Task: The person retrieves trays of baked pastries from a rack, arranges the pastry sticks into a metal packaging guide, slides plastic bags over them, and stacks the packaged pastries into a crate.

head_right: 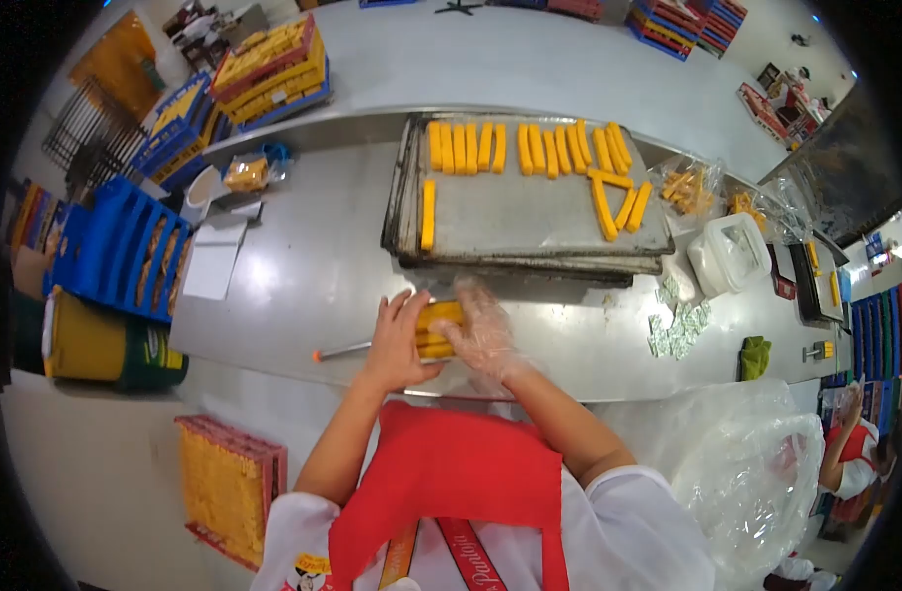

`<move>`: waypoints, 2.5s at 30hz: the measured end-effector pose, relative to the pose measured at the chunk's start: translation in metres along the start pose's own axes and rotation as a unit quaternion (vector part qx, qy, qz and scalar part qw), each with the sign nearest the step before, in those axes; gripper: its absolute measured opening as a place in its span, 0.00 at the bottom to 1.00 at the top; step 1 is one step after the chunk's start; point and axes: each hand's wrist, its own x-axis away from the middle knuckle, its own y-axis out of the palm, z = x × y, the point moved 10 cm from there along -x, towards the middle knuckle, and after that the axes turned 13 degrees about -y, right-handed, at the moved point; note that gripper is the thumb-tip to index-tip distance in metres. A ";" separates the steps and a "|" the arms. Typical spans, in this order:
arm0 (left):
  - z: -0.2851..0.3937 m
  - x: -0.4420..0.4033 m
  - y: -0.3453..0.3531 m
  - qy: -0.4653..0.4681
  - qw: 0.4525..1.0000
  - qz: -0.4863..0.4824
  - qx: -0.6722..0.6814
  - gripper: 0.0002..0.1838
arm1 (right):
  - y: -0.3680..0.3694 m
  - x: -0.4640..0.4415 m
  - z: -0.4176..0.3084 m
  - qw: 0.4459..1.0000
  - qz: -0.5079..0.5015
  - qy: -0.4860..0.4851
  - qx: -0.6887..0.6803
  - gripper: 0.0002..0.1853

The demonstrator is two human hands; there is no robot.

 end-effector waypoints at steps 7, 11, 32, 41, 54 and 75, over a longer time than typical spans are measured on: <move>0.001 0.001 0.000 -0.004 1.000 0.006 -0.002 0.55 | -0.097 -0.083 0.052 0.975 0.102 0.142 -0.138 0.22; 0.001 0.000 -0.002 -0.011 1.000 -0.002 0.002 0.56 | -0.123 -0.153 0.056 0.985 0.153 0.082 0.013 0.28; 0.002 0.001 -0.006 -0.005 1.000 0.018 0.021 0.54 | -0.123 -0.135 0.069 0.913 -0.319 0.181 0.180 0.35; 0.002 0.000 -0.001 0.018 1.000 0.015 0.004 0.56 | -0.141 -0.079 0.096 0.992 0.023 0.118 0.029 0.49; 0.001 0.001 -0.004 0.017 1.000 0.020 0.014 0.55 | -0.170 -0.103 0.083 0.950 -0.040 0.156 0.267 0.18; -0.007 0.001 0.001 -0.007 0.999 0.023 0.026 0.57 | -0.104 -0.118 0.035 0.989 -0.038 0.080 0.119 0.40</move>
